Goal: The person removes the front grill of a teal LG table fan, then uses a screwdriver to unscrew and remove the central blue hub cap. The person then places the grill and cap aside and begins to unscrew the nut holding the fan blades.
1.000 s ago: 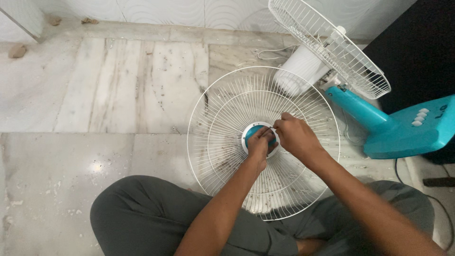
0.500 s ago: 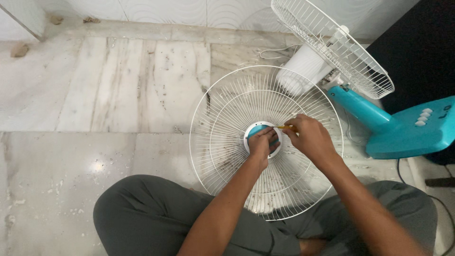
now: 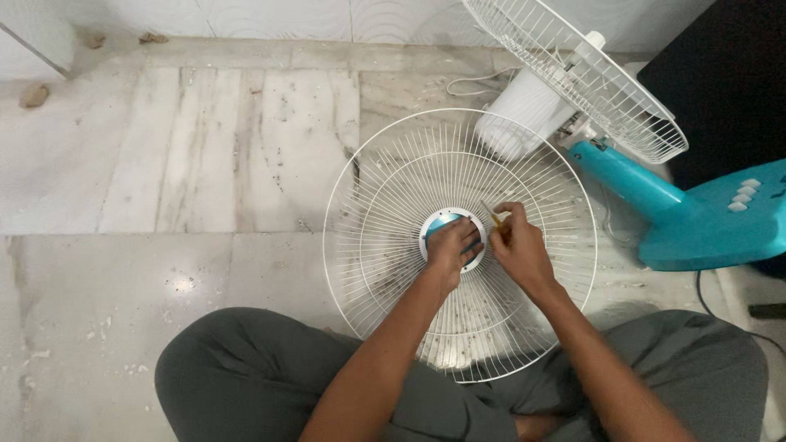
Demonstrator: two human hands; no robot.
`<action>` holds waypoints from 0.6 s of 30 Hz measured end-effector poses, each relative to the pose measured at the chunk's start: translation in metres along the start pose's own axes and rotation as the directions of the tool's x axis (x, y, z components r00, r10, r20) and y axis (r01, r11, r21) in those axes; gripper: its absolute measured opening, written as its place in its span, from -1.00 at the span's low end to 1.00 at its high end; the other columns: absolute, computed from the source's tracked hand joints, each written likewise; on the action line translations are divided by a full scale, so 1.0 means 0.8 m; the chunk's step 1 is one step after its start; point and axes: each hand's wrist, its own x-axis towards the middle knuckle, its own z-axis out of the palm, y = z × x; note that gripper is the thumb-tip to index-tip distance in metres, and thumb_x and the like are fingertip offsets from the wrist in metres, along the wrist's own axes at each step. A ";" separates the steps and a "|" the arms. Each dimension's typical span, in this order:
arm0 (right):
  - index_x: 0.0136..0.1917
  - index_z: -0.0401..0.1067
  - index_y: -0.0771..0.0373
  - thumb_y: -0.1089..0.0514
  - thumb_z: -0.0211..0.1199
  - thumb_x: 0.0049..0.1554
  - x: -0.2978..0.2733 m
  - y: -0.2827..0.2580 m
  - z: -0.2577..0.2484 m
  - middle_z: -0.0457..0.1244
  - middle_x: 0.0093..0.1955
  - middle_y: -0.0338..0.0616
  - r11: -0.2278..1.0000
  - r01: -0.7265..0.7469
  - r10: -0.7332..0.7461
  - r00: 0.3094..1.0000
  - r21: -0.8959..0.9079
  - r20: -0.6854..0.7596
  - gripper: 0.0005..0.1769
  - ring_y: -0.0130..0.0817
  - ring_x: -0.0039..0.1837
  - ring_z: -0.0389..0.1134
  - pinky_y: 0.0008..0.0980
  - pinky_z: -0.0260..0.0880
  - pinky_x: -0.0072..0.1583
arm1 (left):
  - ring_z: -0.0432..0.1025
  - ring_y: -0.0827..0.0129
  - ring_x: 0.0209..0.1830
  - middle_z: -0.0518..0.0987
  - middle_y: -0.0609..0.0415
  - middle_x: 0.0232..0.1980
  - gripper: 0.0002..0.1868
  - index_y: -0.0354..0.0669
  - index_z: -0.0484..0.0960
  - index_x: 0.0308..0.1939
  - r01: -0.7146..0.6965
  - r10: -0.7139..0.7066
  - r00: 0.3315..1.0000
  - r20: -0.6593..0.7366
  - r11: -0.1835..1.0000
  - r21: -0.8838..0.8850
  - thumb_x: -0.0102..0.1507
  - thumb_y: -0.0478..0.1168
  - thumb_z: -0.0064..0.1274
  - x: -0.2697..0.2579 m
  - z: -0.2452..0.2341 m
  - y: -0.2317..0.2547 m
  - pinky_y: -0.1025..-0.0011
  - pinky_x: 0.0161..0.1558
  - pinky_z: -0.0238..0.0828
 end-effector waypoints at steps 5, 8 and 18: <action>0.14 0.58 0.21 0.22 0.39 0.08 0.016 0.001 0.006 0.40 -0.07 -0.03 0.953 0.301 -0.296 0.950 0.039 -0.097 -0.68 -0.14 -0.08 0.48 -0.25 0.48 -0.04 | 0.43 0.13 0.26 0.51 -0.16 0.26 -0.54 -0.40 0.46 0.26 -0.008 0.007 1.000 -0.006 0.999 -0.036 0.38 -0.13 -0.05 0.004 -0.001 -0.004 0.24 0.21 0.48; 0.10 0.61 0.20 0.23 0.41 0.06 0.021 0.004 0.015 0.40 -0.07 -0.07 0.963 0.268 -0.266 0.960 0.016 -0.081 -0.70 -0.20 -0.08 0.48 -0.29 0.50 -0.04 | 0.44 0.12 0.27 0.51 -0.19 0.29 -0.51 -0.42 0.46 0.26 -0.003 0.002 1.000 -0.016 0.999 -0.049 0.36 -0.12 -0.10 0.006 -0.003 -0.004 0.22 0.25 0.47; 0.02 0.62 0.19 0.23 0.42 0.06 0.022 0.009 0.025 0.42 -0.06 -0.17 0.968 0.251 -0.248 0.961 0.008 -0.118 -0.78 -0.26 -0.11 0.49 -0.32 0.50 -0.07 | 0.39 0.15 0.33 0.46 -0.17 0.35 -0.44 -0.36 0.40 0.33 0.004 -0.004 0.999 -0.036 1.000 -0.003 0.38 -0.02 -0.21 -0.007 0.005 0.005 0.19 0.34 0.35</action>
